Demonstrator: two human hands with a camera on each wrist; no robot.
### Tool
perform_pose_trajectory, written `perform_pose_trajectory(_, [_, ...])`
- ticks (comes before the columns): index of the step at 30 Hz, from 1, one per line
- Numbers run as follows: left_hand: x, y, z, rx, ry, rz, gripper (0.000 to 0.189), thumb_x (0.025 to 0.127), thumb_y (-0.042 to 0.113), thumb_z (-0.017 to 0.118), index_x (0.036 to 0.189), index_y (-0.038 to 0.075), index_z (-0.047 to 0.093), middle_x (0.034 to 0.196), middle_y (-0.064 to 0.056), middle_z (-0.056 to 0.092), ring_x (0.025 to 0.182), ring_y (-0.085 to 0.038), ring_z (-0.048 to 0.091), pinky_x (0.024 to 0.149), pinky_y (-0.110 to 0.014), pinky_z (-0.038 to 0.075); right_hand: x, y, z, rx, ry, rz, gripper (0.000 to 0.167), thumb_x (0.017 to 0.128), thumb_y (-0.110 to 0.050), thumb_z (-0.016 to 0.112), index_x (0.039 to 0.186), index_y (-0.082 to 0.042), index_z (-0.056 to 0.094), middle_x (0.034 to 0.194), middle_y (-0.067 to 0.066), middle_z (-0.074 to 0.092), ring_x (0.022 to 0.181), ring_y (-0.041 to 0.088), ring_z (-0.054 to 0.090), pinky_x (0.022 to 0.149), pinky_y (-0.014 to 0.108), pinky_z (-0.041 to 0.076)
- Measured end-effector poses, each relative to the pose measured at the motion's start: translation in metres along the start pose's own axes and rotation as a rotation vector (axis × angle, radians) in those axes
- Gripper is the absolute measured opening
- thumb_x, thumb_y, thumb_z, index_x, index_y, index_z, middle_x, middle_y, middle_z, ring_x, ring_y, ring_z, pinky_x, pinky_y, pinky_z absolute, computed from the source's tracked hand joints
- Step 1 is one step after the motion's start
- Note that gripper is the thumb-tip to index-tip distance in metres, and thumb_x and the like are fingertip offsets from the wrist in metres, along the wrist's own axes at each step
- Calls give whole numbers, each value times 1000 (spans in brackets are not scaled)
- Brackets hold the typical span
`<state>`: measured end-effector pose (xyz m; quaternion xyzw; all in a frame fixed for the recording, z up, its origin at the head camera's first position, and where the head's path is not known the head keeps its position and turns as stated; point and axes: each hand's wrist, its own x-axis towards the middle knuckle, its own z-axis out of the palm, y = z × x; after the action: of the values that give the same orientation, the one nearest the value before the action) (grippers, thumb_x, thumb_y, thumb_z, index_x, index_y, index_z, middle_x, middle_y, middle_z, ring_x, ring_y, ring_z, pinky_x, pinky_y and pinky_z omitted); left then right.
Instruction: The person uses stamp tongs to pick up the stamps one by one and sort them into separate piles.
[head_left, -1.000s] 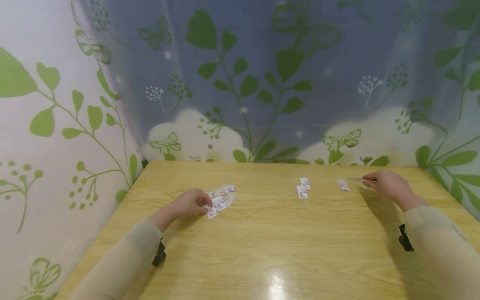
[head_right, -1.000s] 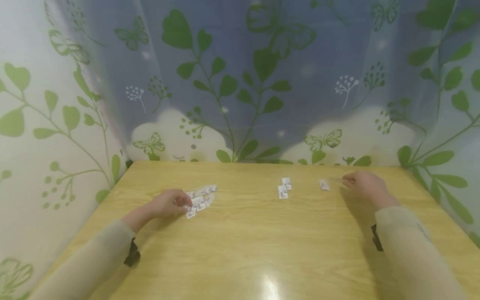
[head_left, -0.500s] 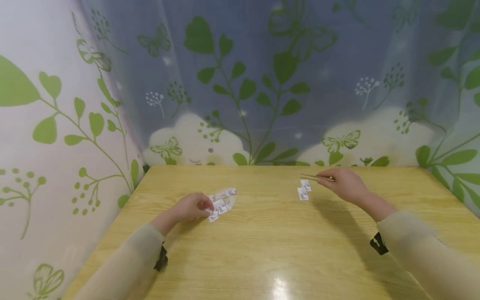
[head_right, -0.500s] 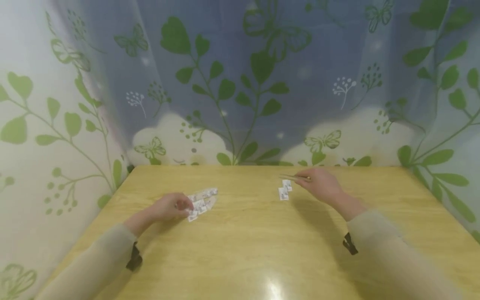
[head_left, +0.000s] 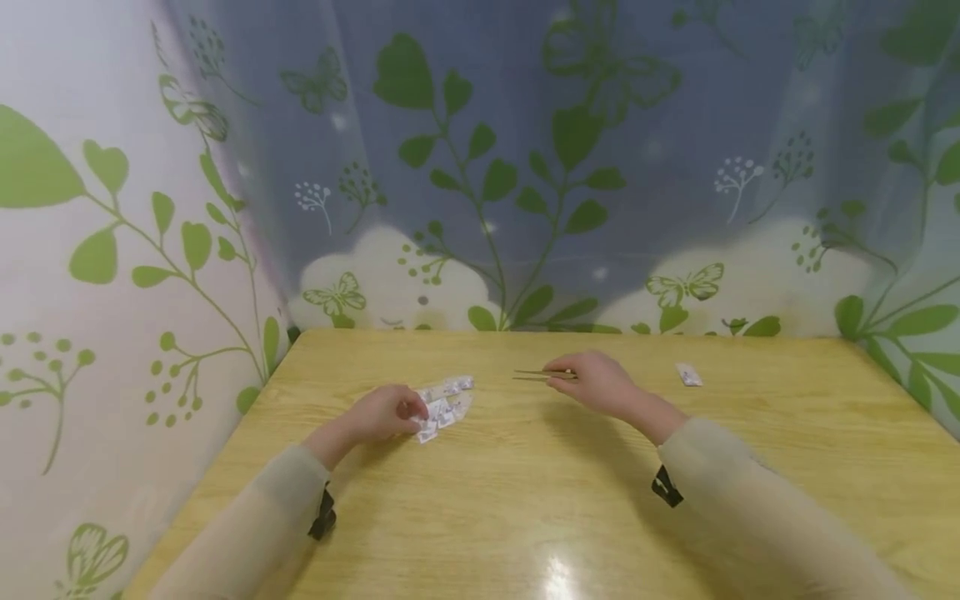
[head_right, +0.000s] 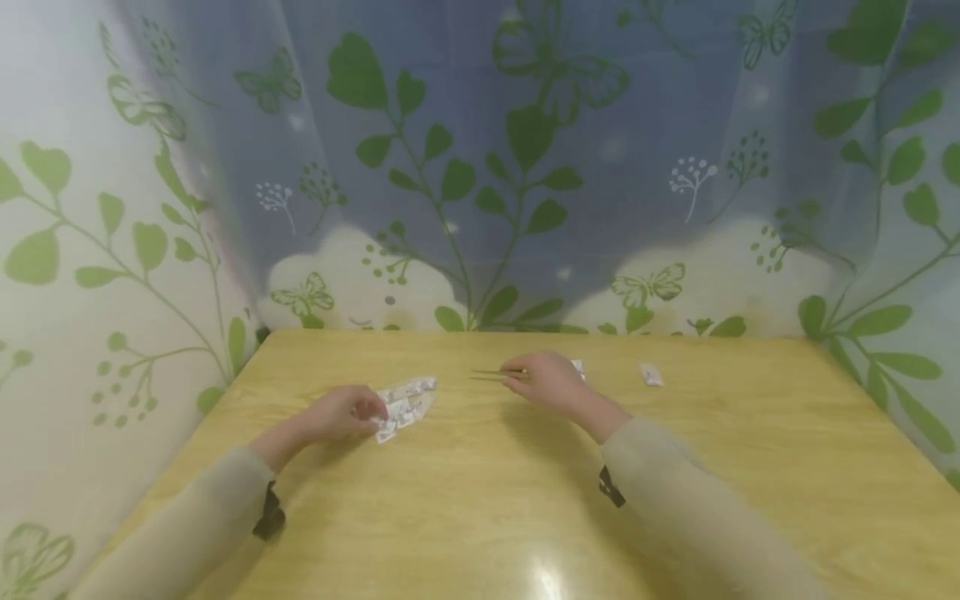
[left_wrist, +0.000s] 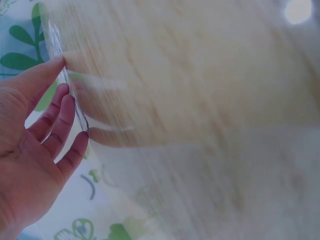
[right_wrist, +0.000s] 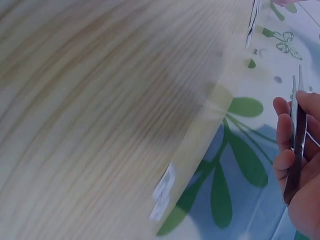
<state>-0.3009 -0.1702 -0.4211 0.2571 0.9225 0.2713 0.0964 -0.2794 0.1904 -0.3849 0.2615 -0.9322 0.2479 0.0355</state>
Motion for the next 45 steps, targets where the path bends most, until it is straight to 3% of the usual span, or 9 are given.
perform_pose_trajectory(16, [0, 0, -1, -16, -6, -20, 10, 85, 10, 75, 93, 15, 71, 91, 2, 61, 87, -17, 57, 82, -40, 48, 46, -35, 45, -19, -131, -19, 25, 95, -20, 64, 115, -7, 71, 112, 7, 70, 104, 25, 65, 92, 41, 48])
perform_pose_trajectory(22, [0, 1, -2, 2, 5, -14, 13, 84, 10, 75, 95, 14, 71, 90, 3, 61, 85, -16, 57, 80, -38, 49, 54, -45, 58, -31, -165, -27, 24, 94, -18, 65, 115, -8, 71, 114, 6, 69, 105, 24, 64, 95, 40, 46])
perform_pose_trajectory(30, [0, -2, -1, 5, 8, 0, 16, 83, 11, 76, 97, 10, 68, 87, 3, 61, 82, -14, 57, 78, -35, 49, 59, -58, 70, -67, -200, -71, 18, 93, -22, 67, 107, -14, 74, 102, 0, 71, 89, 16, 64, 81, 36, 50])
perform_pose_trajectory(40, [-1, -8, -1, -31, 12, 12, 12, 85, 11, 75, 93, 7, 68, 85, 3, 63, 79, -12, 59, 77, -34, 49, 63, -63, 72, -90, -212, -77, 19, 95, -24, 64, 108, -17, 75, 103, -2, 72, 96, 17, 65, 84, 37, 50])
perform_pose_trajectory(45, [-2, -6, -2, -52, 8, -23, 15, 82, 12, 77, 94, 8, 69, 87, 2, 64, 81, -14, 59, 78, -34, 49, 65, -64, 74, -89, -212, -79, 19, 95, -24, 64, 108, -17, 75, 105, -1, 71, 99, 19, 65, 86, 39, 50])
